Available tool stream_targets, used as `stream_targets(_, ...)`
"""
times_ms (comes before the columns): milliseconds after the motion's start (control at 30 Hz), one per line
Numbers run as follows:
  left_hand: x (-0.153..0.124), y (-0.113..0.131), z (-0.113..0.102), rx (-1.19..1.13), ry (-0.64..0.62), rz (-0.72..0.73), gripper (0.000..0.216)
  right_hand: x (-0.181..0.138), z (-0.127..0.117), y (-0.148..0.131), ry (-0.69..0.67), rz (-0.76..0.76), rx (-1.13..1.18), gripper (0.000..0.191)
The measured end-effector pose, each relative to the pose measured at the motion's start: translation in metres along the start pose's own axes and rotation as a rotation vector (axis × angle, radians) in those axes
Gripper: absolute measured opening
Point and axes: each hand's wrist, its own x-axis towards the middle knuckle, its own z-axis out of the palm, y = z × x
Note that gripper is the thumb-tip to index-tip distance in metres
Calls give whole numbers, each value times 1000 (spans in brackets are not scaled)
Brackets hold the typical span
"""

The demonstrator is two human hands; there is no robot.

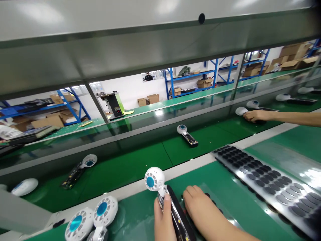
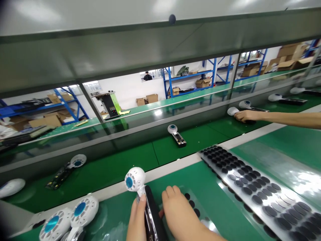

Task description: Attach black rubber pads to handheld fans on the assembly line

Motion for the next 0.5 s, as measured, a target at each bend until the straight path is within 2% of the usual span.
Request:
stream_targets(133, 0, -4, -1, 18, -52, -18, 54, 9, -27, 8, 49, 91, 131, 28)
stream_targets(233, -1, -6, 1, -41, -85, 35, 58, 3, -39, 6, 117, 40, 243, 24)
stream_targets(333, -5, -6, 3, -107, -91, 87, 63, -6, -34, 1, 235, -65, 331, 24)
stream_targets(500, -10, -5, 3, -255, -89, -35, 63, -8, -20, 3, 302, -131, 314, 25)
